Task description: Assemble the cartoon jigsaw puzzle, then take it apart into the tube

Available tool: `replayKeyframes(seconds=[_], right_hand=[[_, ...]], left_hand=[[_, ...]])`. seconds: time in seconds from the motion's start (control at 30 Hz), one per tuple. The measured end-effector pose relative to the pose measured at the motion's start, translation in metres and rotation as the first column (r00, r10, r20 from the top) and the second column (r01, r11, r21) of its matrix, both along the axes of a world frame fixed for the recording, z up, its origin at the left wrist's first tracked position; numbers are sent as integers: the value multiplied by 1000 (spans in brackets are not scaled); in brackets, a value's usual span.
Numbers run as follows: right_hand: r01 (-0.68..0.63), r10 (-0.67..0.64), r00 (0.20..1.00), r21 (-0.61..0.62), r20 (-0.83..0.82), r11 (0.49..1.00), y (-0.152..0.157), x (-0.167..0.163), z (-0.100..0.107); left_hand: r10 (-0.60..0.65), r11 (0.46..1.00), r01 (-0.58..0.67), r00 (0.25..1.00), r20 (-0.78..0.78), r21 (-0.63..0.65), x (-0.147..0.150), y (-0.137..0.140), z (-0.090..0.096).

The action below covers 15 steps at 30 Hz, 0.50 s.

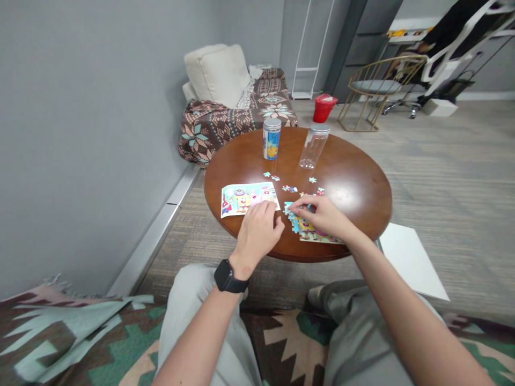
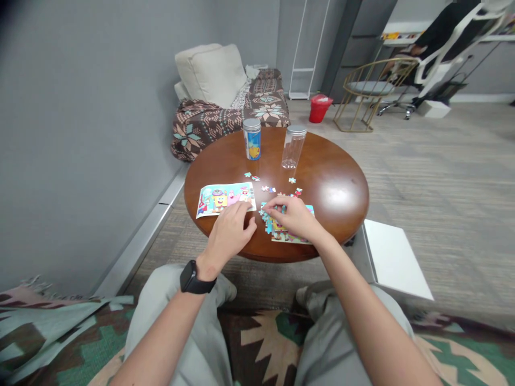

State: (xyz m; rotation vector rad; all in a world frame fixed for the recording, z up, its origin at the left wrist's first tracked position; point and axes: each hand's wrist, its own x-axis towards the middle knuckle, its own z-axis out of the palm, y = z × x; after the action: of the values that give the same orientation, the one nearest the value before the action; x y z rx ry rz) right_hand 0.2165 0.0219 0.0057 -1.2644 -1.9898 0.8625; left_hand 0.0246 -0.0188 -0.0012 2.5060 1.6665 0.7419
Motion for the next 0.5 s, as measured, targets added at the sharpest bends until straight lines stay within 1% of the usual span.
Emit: replayKeyframes(seconds=[0.23, 0.33, 0.4, 0.5], right_hand=[[-25, 25, 1000, 21, 20, 999, 0, -4, -2], [-26, 25, 999, 33, 41, 999, -1, -6, -2], [-37, 35, 998, 48, 52, 998, -1, -6, -2], [-64, 60, 996, 72, 67, 995, -1, -5, -2]], left_hand=[[-2, 1000, 2, 1000, 1, -13, 0, 0, 2], [-9, 999, 11, 999, 34, -34, -3, 1, 2], [-49, 997, 54, 996, 78, -59, -7, 2, 2], [-183, 974, 198, 974, 133, -107, -16, 4, 3]])
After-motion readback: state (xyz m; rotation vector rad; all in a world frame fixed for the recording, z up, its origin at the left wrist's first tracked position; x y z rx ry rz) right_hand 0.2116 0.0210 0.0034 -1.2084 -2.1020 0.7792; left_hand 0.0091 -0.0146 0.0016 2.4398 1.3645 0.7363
